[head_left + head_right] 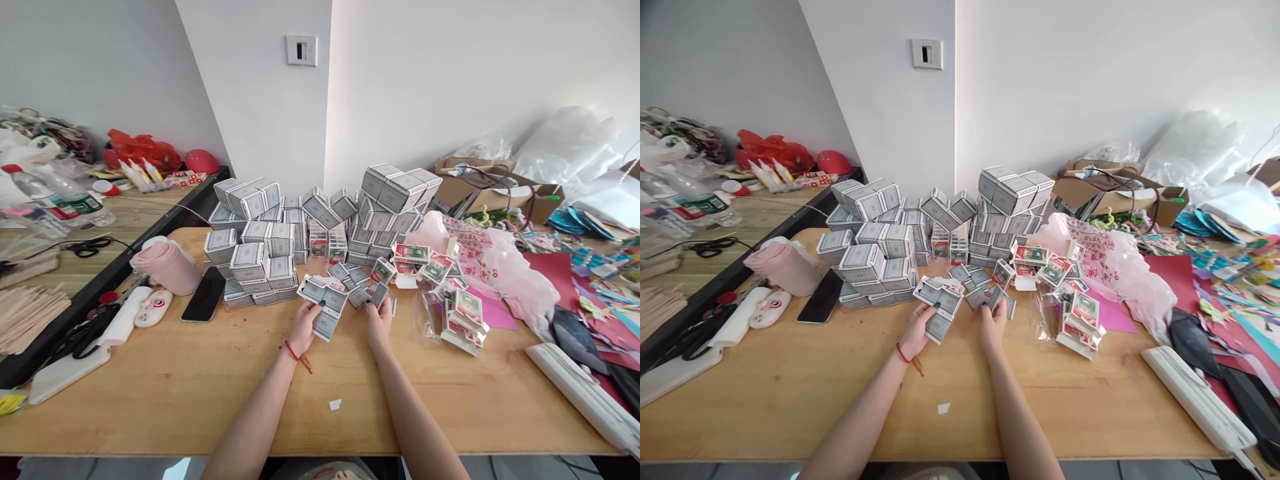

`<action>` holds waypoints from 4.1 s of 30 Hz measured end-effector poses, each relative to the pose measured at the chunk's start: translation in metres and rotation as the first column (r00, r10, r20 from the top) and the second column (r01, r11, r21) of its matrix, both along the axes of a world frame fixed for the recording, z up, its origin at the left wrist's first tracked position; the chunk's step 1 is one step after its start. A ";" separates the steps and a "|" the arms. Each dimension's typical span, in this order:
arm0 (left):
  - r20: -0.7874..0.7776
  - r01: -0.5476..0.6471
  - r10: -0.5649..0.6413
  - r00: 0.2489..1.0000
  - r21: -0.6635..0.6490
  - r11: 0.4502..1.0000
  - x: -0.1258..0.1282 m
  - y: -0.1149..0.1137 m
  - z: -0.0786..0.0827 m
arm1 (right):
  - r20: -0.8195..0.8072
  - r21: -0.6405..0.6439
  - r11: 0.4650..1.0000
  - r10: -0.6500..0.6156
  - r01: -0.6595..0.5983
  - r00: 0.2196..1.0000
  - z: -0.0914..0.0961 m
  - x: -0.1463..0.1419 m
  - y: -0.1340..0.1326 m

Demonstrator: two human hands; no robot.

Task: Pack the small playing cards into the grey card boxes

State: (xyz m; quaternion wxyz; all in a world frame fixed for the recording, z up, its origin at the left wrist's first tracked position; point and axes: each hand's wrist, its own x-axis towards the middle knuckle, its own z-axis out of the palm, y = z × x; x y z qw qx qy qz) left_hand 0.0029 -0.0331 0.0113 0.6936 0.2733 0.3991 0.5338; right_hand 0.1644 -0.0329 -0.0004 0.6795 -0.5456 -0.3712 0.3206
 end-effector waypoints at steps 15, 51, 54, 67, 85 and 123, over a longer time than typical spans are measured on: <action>-0.099 -0.089 0.112 0.989 0.208 0.974 0.010 0.005 -0.011 | -0.490 -0.103 0.740 0.544 -0.665 0.681 0.009 0.014 -0.025; 0.151 0.153 -0.167 0.974 0.098 0.983 0.005 0.004 0.003 | -0.483 -0.259 0.173 0.829 -0.950 0.282 0.011 0.015 -0.033; 0.143 0.160 -0.173 0.975 0.094 0.983 0.005 0.003 0.005 | -0.463 -0.259 0.202 0.832 -0.944 0.305 0.010 0.014 -0.033; 0.134 0.132 -0.143 0.981 0.085 0.988 0.004 0.003 0.001 | -0.449 -0.278 0.179 0.844 -0.944 0.293 0.012 0.017 -0.033; 0.114 0.116 -0.122 0.986 0.061 0.991 0.005 0.004 0.001 | -0.417 -0.271 0.256 0.838 -0.928 0.352 0.014 0.014 -0.034; 0.070 0.132 -0.143 0.987 0.138 0.982 0.009 0.002 0.004 | 0.290 -0.305 0.924 0.320 -0.230 0.902 -0.011 -0.028 -0.059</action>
